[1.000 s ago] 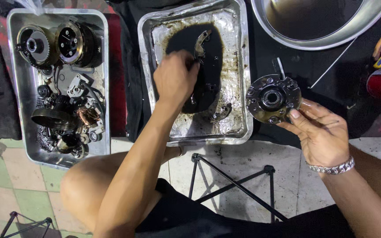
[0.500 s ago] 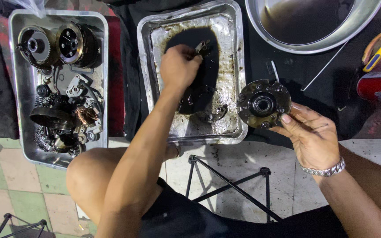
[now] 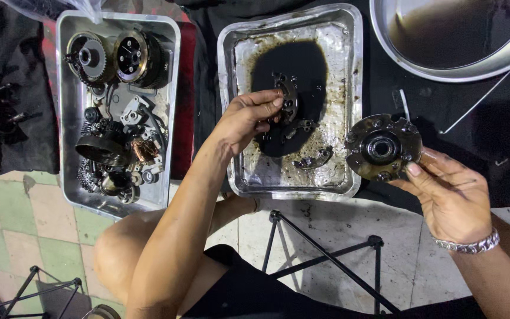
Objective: The person cleans a mechanical part, likely a clutch assembly, using a toothbrush and a dark liquid in a metal tray. They scrub the part, dip it in a bowl of liquid, and inspect it by hand, removing small debris.
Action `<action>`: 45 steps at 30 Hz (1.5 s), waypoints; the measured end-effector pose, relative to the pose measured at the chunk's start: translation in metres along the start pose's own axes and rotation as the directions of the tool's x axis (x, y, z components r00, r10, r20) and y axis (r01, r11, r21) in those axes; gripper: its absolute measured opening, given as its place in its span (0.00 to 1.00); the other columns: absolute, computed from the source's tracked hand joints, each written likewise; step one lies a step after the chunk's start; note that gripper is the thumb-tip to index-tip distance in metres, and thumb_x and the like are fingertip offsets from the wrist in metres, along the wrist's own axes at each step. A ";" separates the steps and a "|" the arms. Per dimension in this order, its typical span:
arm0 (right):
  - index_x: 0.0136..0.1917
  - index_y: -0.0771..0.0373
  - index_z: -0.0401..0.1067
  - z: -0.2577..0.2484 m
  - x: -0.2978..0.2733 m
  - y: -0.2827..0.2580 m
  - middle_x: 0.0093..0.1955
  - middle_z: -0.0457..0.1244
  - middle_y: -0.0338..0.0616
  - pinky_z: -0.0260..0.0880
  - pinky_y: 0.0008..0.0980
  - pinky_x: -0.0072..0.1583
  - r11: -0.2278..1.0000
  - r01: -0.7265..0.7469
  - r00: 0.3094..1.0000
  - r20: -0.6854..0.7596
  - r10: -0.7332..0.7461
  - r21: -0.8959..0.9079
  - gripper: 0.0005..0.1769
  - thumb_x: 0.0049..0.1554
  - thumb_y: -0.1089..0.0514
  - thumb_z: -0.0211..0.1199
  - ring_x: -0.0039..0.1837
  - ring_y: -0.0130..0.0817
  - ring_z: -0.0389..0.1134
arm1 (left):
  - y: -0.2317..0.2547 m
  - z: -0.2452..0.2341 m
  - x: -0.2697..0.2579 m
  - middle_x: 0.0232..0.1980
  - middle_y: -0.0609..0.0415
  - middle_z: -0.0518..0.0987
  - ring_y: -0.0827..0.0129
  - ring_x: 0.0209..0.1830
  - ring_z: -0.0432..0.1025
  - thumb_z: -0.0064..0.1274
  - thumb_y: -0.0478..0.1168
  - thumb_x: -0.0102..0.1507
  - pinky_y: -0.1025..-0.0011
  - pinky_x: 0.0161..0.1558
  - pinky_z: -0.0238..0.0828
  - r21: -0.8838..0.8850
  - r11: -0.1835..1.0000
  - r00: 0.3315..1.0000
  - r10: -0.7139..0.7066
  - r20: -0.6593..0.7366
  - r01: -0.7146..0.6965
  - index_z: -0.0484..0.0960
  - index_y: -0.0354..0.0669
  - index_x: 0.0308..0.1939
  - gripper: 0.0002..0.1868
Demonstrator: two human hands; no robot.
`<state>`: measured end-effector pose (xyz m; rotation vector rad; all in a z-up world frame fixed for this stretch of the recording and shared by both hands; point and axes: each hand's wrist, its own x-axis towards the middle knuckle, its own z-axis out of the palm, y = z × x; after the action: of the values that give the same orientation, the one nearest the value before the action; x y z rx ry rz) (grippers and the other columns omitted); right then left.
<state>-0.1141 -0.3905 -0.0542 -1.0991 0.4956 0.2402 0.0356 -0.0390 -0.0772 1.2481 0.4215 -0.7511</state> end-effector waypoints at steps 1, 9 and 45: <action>0.64 0.73 0.70 -0.001 0.001 0.001 0.65 0.66 0.59 0.78 0.49 0.61 1.000 -0.006 1.000 -0.006 0.005 -0.010 0.16 0.64 0.74 0.53 0.62 0.45 0.72 | 0.000 0.000 -0.001 0.40 0.62 0.83 0.80 0.34 0.73 0.62 0.37 0.63 0.79 0.29 0.57 0.020 1.000 1.000 -0.003 0.003 0.003 0.85 0.38 0.53 0.15; 0.64 0.74 0.69 0.005 0.005 0.000 0.64 0.66 0.59 0.78 0.50 0.61 0.998 -0.020 0.999 -0.042 0.017 -0.056 0.15 0.64 0.74 0.53 0.62 0.45 0.72 | -0.009 0.001 0.009 0.37 0.62 0.86 0.80 0.34 0.76 0.60 0.36 0.59 0.82 0.30 0.65 0.119 0.993 0.997 -0.008 -0.083 0.018 0.85 0.41 0.45 0.10; 0.62 0.75 0.70 0.022 0.005 -0.014 0.62 0.68 0.57 0.79 0.46 0.58 0.999 -0.037 0.996 -0.075 0.037 -0.005 0.15 0.61 0.71 0.59 0.59 0.42 0.73 | -0.005 0.096 -0.059 0.44 0.49 0.87 0.71 0.41 0.81 0.66 0.32 0.60 0.73 0.43 0.81 0.509 0.783 0.929 0.349 0.118 -0.359 0.85 0.34 0.43 0.09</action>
<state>-0.0979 -0.3769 -0.0378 -1.1089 0.5833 0.2337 -0.0192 -0.1151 -0.0140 1.7729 -0.0566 -0.5618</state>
